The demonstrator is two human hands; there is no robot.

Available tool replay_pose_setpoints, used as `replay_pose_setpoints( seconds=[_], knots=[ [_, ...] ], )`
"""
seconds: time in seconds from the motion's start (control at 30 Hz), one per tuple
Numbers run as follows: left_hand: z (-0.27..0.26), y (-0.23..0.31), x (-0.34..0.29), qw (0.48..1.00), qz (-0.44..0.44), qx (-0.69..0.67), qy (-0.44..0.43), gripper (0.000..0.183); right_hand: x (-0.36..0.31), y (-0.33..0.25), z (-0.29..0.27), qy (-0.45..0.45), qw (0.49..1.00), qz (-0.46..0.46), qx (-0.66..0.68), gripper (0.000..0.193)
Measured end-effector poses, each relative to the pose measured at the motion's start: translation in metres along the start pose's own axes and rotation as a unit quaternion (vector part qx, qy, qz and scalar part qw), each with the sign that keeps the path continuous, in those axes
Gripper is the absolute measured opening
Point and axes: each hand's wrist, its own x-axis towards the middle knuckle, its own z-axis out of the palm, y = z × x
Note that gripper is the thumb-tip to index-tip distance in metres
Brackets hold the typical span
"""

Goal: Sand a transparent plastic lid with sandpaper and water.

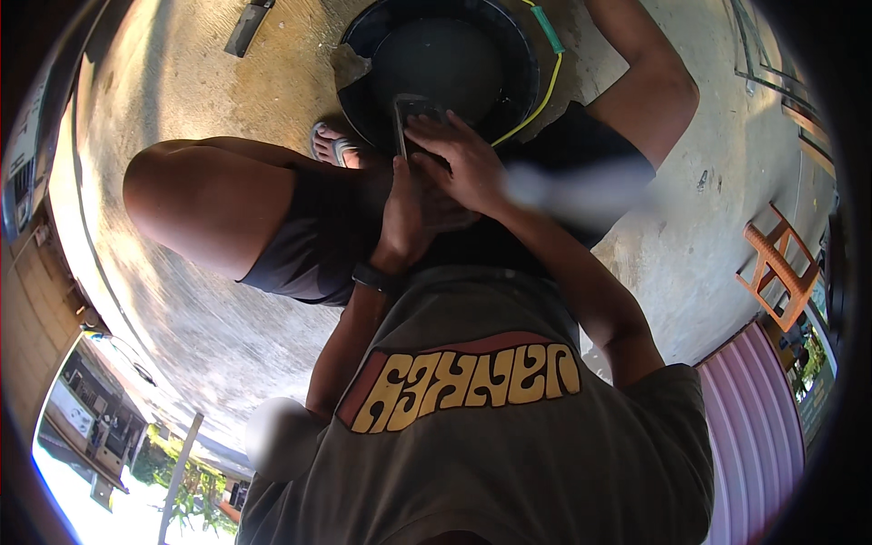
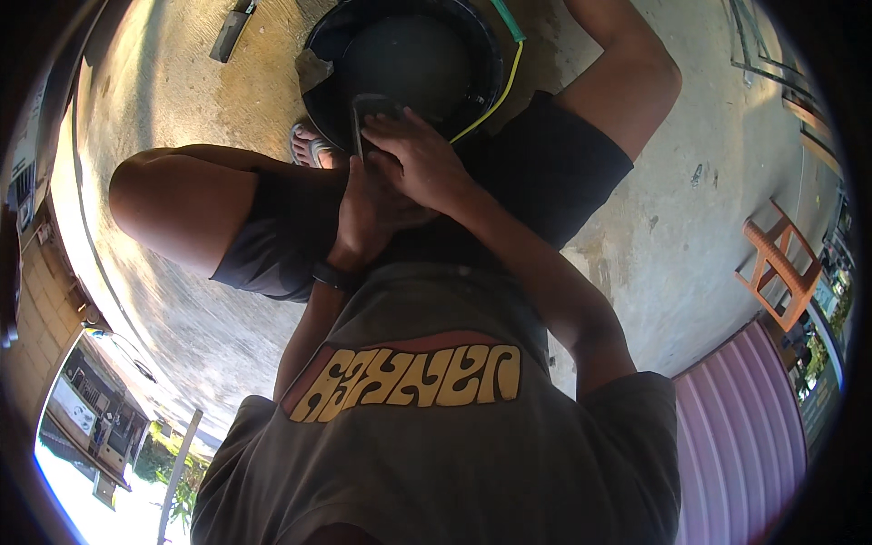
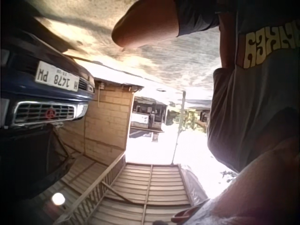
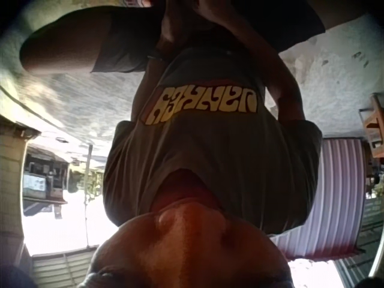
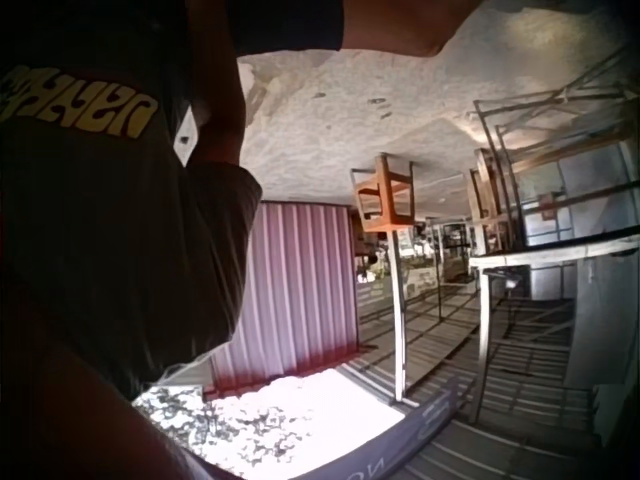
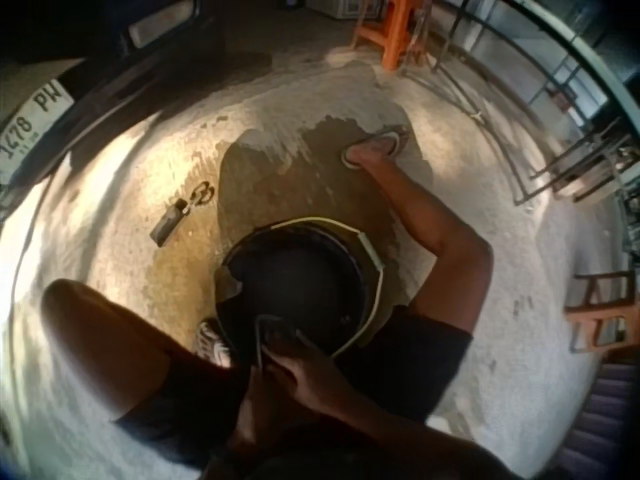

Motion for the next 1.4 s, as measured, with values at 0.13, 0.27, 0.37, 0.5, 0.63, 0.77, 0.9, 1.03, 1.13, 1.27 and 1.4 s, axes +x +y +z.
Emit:
replay_pose_setpoints(
  seconds=[0.13,0.27,0.37,0.5,0.63,0.77,0.9,1.03,1.13,1.27,1.4],
  knots=[
    [-0.019,-0.009,0.012,0.98,0.198,0.004,-0.018,0.08,-0.026,-0.026,0.001,0.012,0.996,-0.004,0.092,0.027],
    [0.001,0.025,0.009,0.979,0.194,0.007,-0.064,0.08,-0.014,-0.032,-0.047,0.003,0.923,0.145,0.355,0.018],
    [0.021,0.059,0.037,0.988,0.121,0.066,-0.068,0.071,0.015,0.001,-0.073,0.202,0.842,0.148,0.477,0.019],
    [-0.02,0.073,0.127,0.958,0.187,0.193,-0.101,0.07,0.058,0.057,-0.094,0.265,0.857,0.105,0.429,0.022],
    [-0.038,0.09,0.179,0.94,0.173,0.287,0.059,0.051,0.068,0.085,-0.095,0.276,0.867,0.09,0.405,0.022],
    [-0.033,0.093,0.22,0.847,0.229,0.46,0.134,0.03,0.054,0.104,-0.081,0.292,0.834,0.098,0.457,0.022],
    [-0.103,0.121,0.242,0.699,0.379,0.596,0.109,0.029,0.072,0.084,-0.081,0.28,0.824,0.082,0.485,0.022],
    [-0.035,0.088,0.182,0.798,0.348,0.474,0.131,0.026,0.06,0.104,-0.083,0.305,0.839,0.117,0.436,0.02],
    [0.007,0.072,0.137,0.819,0.416,0.374,0.13,0.023,0.068,0.098,-0.078,0.332,0.826,0.1,0.444,0.02],
    [0.044,0.074,0.082,0.807,0.533,0.244,0.071,0.023,0.086,0.074,-0.068,0.346,0.812,0.121,0.455,0.015],
    [0.059,0.083,0.057,0.802,0.561,0.204,0.002,0.046,0.116,0.049,-0.029,0.379,0.82,0.153,0.4,0.016]
  ],
)
